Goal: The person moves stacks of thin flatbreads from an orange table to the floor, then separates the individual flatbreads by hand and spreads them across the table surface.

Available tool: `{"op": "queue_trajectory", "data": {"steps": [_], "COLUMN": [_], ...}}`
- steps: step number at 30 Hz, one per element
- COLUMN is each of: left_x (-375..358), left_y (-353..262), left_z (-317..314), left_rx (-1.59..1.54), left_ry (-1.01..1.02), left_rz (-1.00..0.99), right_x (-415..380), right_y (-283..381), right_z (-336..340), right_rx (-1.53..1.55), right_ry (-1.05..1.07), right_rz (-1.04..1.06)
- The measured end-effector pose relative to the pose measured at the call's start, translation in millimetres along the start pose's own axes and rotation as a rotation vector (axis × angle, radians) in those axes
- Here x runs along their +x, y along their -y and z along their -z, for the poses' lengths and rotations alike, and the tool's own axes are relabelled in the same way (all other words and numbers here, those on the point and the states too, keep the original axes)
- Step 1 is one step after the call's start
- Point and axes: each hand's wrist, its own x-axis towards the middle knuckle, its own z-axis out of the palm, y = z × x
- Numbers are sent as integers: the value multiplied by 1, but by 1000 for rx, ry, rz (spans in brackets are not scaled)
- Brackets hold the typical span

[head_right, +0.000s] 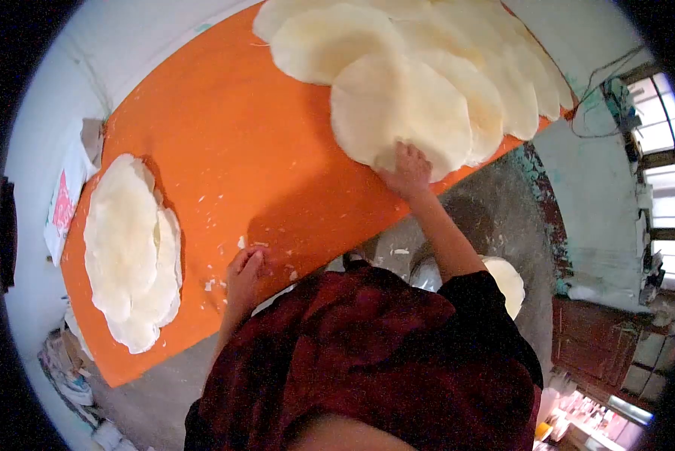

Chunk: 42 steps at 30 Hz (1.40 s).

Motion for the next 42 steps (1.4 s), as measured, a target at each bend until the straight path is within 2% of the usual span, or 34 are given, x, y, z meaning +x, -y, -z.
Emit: {"op": "queue_trajectory", "data": {"steps": [2,3,5,6,9,12,15,17,18,19,21,23,26,28,30,32,33,35,37,39,41,42], "left_x": [14,18,27,31,35,36,27,30,31,32,33,33,38,44,49,55,58,67,60,59,54,52], "left_y": [-23,-31,-27,-24,-20,-2,-11,-5,-3,-5,-8,-12,-13,-11,-9,-1,5,19,8,3,-18,-28], "left_z": [-41,-60,-89,-97,-111,-108,-109,-100,-95,-91,-86,-81,-62,-39,-14,4,13,22,12,9,7,5], "left_rx": [13,15,-20,-43,-56,-174,-247,-255,-262,-299,-374,-443,-629,-805,-1005,-1130,-1189,-1085,-976,-994,-1033,-993], "left_ry": [60,86,110,116,117,84,9,-29,-47,-68,-111,-111,-71,-9,76,144,184,62,-57,16,175,212], "left_rz": [105,154,51,-6,-4,90,97,93,91,102,130,94,56,7,-64,-188,-249,-129,5,-17,-73,-80], "right_x": [8,11,18,19,17,34,88,129,143,150,155,154,119,87,66,48,41,27,12,4,-11,-17], "right_y": [6,11,22,25,26,23,10,-1,3,13,41,73,108,120,111,95,90,85,97,120,155,176], "right_z": [-18,-19,-10,-4,5,-8,8,40,72,102,142,158,180,171,138,102,85,61,64,70,67,74], "right_rx": [-103,-64,11,70,173,-21,61,251,197,320,406,526,390,233,328,458,411,308,363,523,693,721], "right_ry": [-210,-133,17,3,-69,45,221,-7,-46,-132,-381,-472,-223,-81,8,116,225,436,464,497,344,420], "right_rz": [143,174,254,287,377,381,256,136,200,195,446,743,1112,1152,1190,1180,1165,1114,1074,1089,1055,971]}}
